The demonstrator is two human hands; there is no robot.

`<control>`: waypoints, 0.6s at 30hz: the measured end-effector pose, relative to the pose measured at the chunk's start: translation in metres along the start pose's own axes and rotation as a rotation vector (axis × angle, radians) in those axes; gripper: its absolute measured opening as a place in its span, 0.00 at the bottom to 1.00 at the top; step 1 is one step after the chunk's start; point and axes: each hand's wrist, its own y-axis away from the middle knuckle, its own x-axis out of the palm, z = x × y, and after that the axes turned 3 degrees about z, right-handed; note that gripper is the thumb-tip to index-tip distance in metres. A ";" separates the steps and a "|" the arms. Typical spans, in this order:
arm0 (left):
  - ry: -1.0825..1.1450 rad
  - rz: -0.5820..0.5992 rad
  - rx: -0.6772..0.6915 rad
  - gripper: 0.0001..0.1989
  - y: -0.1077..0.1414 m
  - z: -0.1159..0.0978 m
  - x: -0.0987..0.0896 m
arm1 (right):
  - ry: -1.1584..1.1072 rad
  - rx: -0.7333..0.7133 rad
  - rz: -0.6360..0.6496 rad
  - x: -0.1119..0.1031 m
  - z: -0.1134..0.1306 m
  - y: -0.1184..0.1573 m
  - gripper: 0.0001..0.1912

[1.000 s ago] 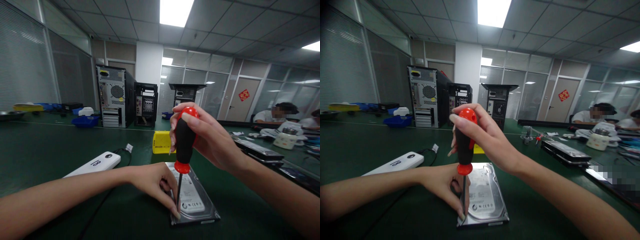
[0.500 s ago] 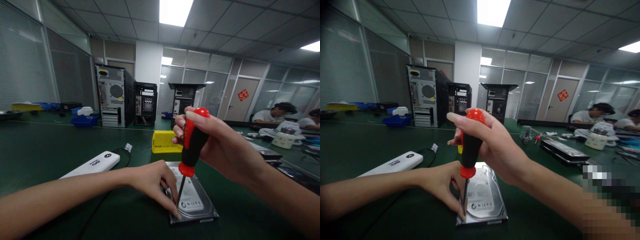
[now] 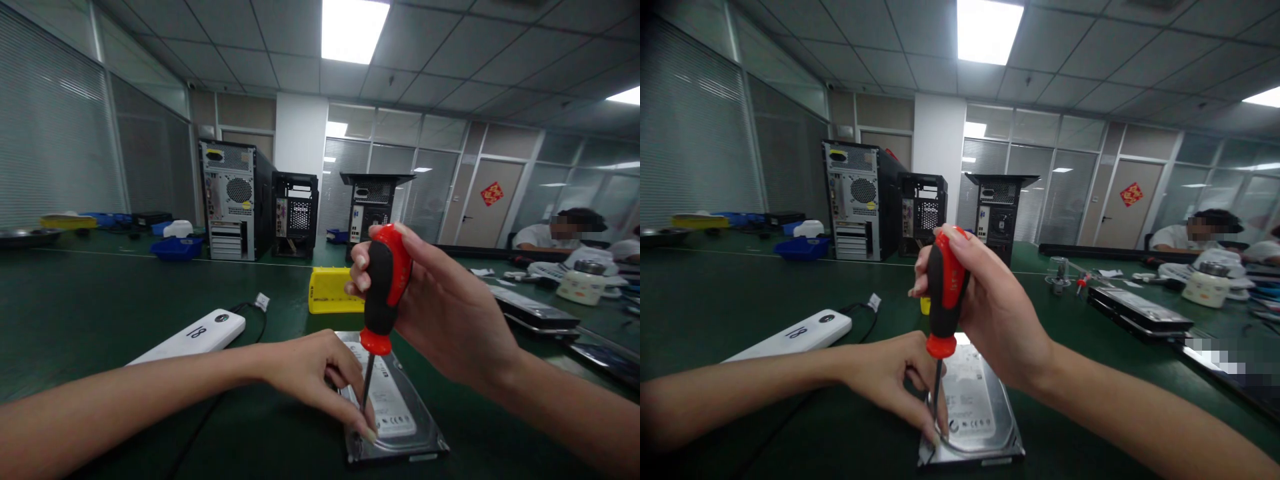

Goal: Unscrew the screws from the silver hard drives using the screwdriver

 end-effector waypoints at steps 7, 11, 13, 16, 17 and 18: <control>0.089 -0.028 -0.025 0.16 0.001 0.000 0.002 | 0.075 -0.026 -0.036 0.000 -0.005 -0.004 0.09; 0.038 -0.074 -0.009 0.11 0.000 -0.004 0.002 | 0.008 -0.001 -0.005 -0.003 -0.004 -0.004 0.09; 0.028 -0.093 -0.004 0.09 -0.001 -0.004 0.002 | -0.039 0.002 0.000 -0.003 -0.006 -0.005 0.11; 0.024 -0.097 -0.008 0.10 -0.001 -0.002 0.002 | -0.055 -0.038 -0.005 -0.002 -0.010 -0.007 0.12; 0.034 -0.083 -0.005 0.10 -0.001 0.000 0.001 | -0.044 -0.046 -0.009 -0.001 -0.011 -0.007 0.11; 0.048 -0.059 0.002 0.11 -0.001 0.001 0.000 | -0.030 -0.043 -0.006 -0.001 -0.012 -0.007 0.11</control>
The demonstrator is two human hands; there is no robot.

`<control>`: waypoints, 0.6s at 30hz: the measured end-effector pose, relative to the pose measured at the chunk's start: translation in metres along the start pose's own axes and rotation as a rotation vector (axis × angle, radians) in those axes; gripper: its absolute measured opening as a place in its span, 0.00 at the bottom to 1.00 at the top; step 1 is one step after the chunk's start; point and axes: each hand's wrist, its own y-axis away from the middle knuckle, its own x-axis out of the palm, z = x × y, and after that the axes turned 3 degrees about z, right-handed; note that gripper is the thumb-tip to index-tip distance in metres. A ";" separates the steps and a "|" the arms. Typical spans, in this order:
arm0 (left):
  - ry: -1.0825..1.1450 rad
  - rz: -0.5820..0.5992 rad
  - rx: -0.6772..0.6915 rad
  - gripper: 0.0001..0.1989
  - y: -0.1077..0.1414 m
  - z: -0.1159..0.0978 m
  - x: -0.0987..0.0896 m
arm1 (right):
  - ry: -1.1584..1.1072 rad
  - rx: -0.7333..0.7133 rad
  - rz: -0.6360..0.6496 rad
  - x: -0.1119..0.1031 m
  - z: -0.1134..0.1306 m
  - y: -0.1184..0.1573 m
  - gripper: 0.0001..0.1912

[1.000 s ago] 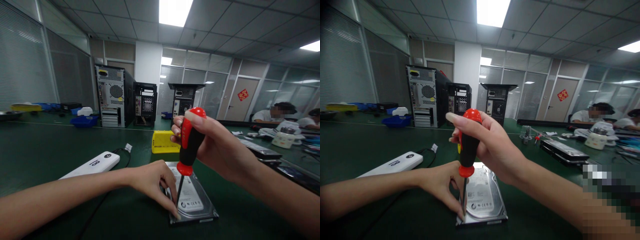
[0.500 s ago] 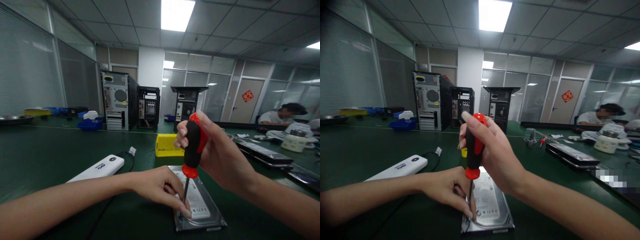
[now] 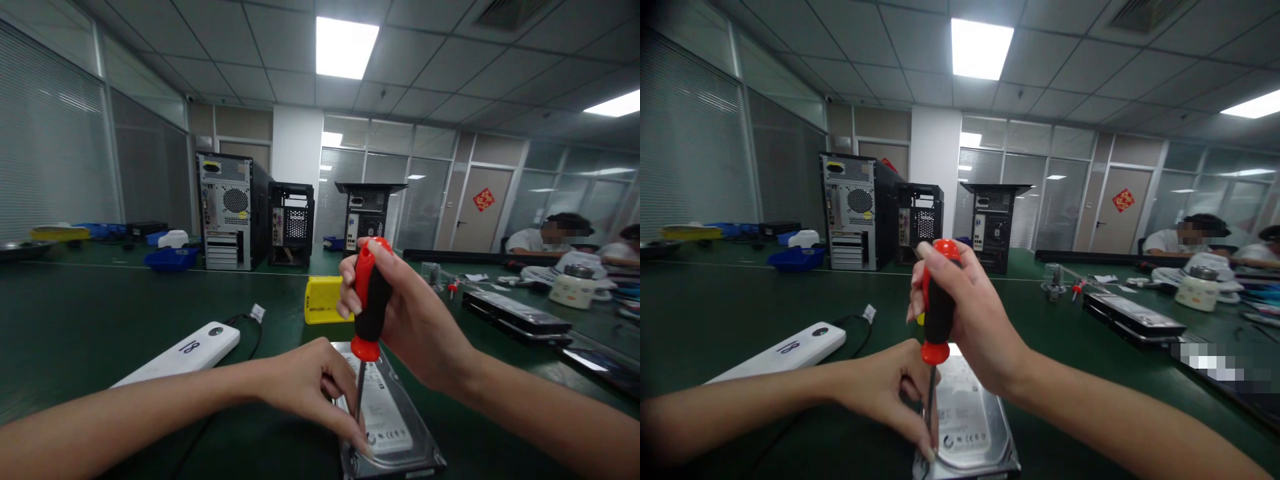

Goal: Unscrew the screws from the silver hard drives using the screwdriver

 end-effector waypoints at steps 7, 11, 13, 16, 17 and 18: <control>0.034 0.109 0.004 0.13 0.001 0.002 -0.010 | 0.030 0.030 0.010 -0.001 0.002 0.002 0.12; 0.094 0.128 0.055 0.11 -0.001 -0.001 -0.011 | 0.002 0.052 -0.003 -0.002 0.004 0.002 0.13; 0.102 0.124 0.055 0.13 -0.001 0.000 -0.010 | 0.021 0.033 -0.016 -0.002 0.003 0.002 0.12; 0.098 0.108 0.037 0.17 -0.001 0.004 -0.010 | 0.090 0.008 -0.043 0.000 0.002 0.001 0.12; 0.098 0.107 0.033 0.17 -0.001 0.005 -0.009 | 0.113 0.016 -0.049 0.000 0.002 0.000 0.13; 0.097 0.104 0.031 0.17 -0.001 0.006 -0.009 | 0.131 0.028 -0.049 0.001 0.002 0.000 0.13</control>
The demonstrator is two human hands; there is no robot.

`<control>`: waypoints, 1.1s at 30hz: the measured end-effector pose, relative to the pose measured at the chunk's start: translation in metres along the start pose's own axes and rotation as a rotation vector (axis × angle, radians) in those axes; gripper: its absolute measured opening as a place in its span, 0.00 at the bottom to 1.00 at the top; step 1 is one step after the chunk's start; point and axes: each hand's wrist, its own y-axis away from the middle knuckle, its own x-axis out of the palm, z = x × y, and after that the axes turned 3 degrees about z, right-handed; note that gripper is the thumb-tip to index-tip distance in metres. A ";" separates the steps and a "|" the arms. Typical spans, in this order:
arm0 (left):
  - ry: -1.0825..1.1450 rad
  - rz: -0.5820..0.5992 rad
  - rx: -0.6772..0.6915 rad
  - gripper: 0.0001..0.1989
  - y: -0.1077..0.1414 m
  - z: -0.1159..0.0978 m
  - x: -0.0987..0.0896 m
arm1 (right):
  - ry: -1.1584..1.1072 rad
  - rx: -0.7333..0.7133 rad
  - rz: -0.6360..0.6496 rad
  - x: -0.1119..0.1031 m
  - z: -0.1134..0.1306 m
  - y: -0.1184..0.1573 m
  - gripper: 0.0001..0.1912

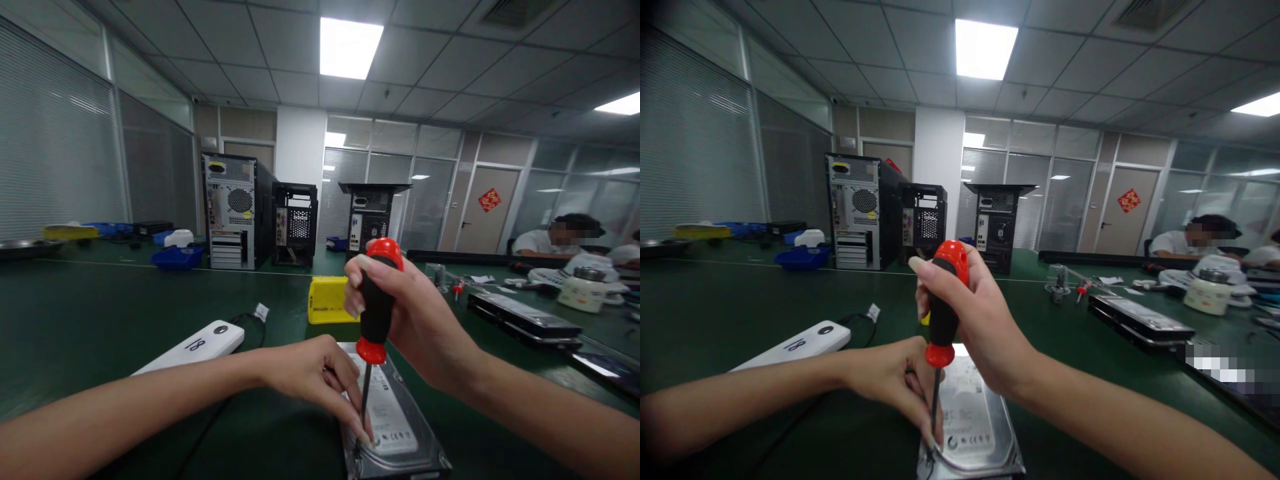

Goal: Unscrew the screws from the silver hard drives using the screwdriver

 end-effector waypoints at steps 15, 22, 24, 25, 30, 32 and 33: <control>0.017 -0.067 -0.023 0.08 0.000 -0.001 0.003 | -0.140 -0.016 0.059 -0.003 0.001 0.001 0.11; -0.018 -0.080 -0.041 0.09 0.000 -0.001 0.002 | -0.037 0.013 0.046 0.000 0.001 0.002 0.14; -0.007 -0.088 -0.045 0.09 0.000 -0.002 0.003 | -0.054 0.005 0.049 -0.002 0.001 0.002 0.12; -0.002 -0.089 -0.044 0.09 0.000 -0.002 0.003 | -0.068 -0.002 0.044 -0.002 0.001 0.002 0.10; -0.016 -0.033 -0.034 0.09 0.001 0.001 0.004 | -0.107 -0.009 0.064 -0.005 0.003 0.003 0.11; -0.060 -0.003 -0.043 0.10 0.002 0.002 0.005 | -0.113 -0.019 0.102 -0.005 0.005 0.004 0.11; -0.080 0.009 -0.047 0.10 0.002 0.002 0.005 | -0.114 -0.029 0.117 -0.006 0.006 0.005 0.12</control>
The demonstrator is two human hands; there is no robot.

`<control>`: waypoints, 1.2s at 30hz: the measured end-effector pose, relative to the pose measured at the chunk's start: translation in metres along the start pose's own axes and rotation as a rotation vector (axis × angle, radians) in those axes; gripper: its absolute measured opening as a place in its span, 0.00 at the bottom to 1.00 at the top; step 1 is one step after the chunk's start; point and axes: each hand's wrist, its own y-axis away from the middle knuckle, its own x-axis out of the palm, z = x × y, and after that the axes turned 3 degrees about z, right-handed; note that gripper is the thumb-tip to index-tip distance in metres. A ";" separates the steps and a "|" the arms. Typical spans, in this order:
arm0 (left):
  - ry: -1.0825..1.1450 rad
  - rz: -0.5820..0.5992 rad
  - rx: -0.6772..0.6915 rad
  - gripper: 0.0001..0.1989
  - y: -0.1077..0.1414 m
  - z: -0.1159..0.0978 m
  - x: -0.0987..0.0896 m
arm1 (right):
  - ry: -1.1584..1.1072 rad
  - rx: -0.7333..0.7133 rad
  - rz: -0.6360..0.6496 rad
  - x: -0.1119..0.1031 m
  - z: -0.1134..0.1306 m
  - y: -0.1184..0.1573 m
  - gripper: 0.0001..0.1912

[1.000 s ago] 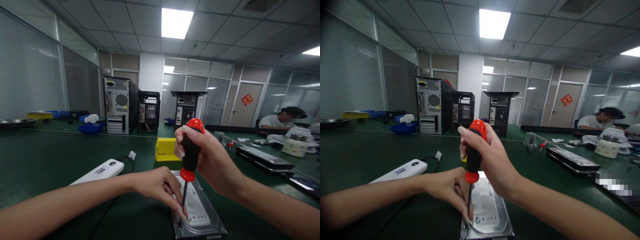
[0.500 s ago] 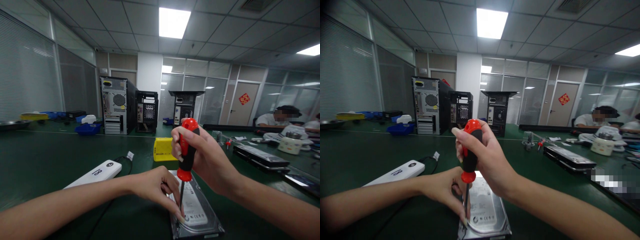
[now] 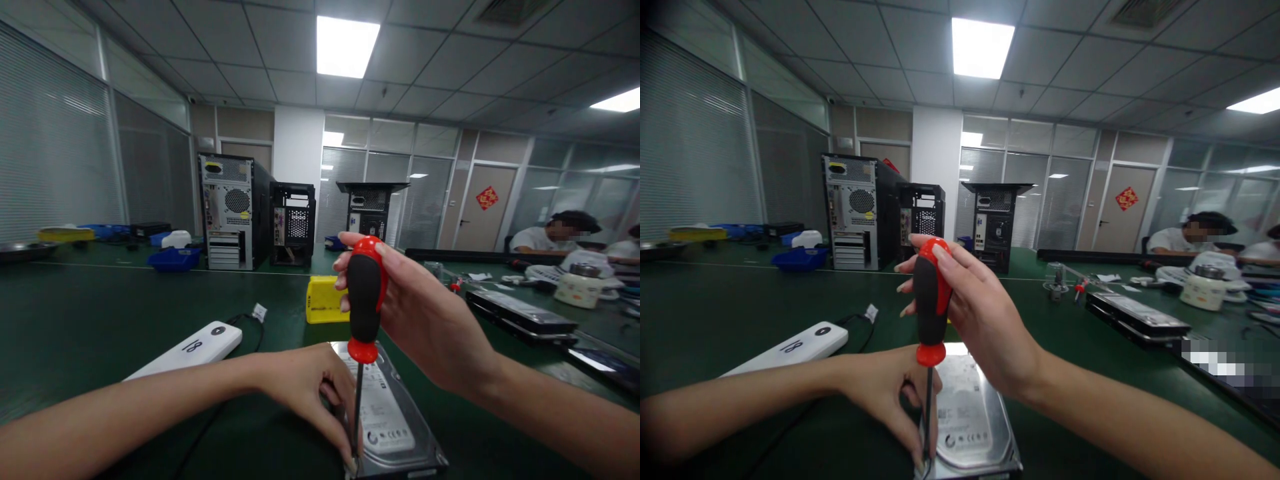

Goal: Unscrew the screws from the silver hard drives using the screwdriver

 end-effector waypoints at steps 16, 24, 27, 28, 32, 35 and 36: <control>-0.004 0.036 -0.102 0.18 -0.001 0.004 0.000 | 0.171 0.056 -0.066 0.004 0.002 0.002 0.10; -0.062 0.051 -0.021 0.19 0.001 0.003 0.001 | 0.294 -0.010 0.060 -0.005 0.010 0.002 0.11; -0.094 0.059 -0.009 0.18 0.001 0.000 0.001 | 0.262 -0.007 0.067 -0.007 0.013 0.002 0.14; -0.103 0.060 -0.013 0.18 0.001 -0.002 0.001 | 0.248 -0.007 0.056 -0.007 0.013 0.002 0.14; -0.112 0.047 -0.036 0.18 0.001 -0.006 0.002 | 0.226 -0.021 0.026 -0.007 0.015 0.001 0.14; -0.080 0.029 -0.027 0.16 0.000 -0.008 0.004 | 0.243 -0.104 0.005 -0.005 0.022 -0.004 0.14; -0.060 0.026 -0.024 0.15 0.000 -0.008 0.005 | 0.238 -0.146 -0.019 -0.004 0.026 -0.007 0.14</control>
